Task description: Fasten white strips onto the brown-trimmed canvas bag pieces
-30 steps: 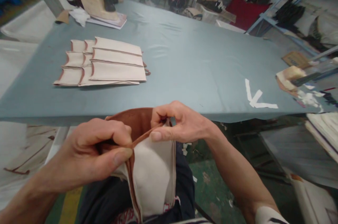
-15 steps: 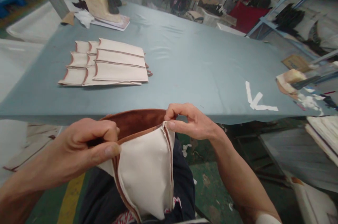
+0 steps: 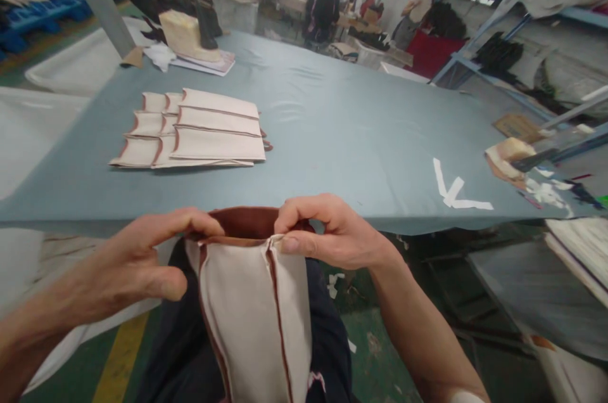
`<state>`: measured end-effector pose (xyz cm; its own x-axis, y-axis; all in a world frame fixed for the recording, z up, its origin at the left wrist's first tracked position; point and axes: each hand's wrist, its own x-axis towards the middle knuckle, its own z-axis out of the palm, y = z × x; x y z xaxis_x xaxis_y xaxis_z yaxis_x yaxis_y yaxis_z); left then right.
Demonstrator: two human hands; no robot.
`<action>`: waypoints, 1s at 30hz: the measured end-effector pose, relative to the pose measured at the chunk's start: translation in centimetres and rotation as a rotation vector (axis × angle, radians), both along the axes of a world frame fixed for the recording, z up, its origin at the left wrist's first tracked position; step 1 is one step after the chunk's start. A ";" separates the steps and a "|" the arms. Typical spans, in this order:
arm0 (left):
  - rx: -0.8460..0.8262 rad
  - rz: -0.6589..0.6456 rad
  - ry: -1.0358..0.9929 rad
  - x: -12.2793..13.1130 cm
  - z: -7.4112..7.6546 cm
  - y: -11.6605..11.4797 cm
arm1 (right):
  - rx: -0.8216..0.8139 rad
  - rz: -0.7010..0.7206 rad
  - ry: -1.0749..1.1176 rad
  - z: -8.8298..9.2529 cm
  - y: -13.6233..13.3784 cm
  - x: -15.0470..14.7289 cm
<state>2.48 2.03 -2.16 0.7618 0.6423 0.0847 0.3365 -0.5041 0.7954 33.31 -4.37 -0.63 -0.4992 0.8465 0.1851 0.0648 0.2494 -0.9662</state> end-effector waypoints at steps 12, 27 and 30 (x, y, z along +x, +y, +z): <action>-0.264 -0.118 -0.077 4.8 2.8 0.0 | -0.009 -0.008 -0.093 0.0 0.6 -2.1; -0.143 -0.066 0.001 4.1 3.5 -0.9 | 0.116 -0.034 -0.104 0.6 0.1 -3.3; -0.139 -0.065 0.005 3.8 3.3 -0.9 | 0.100 -0.015 -0.070 0.3 0.1 -3.4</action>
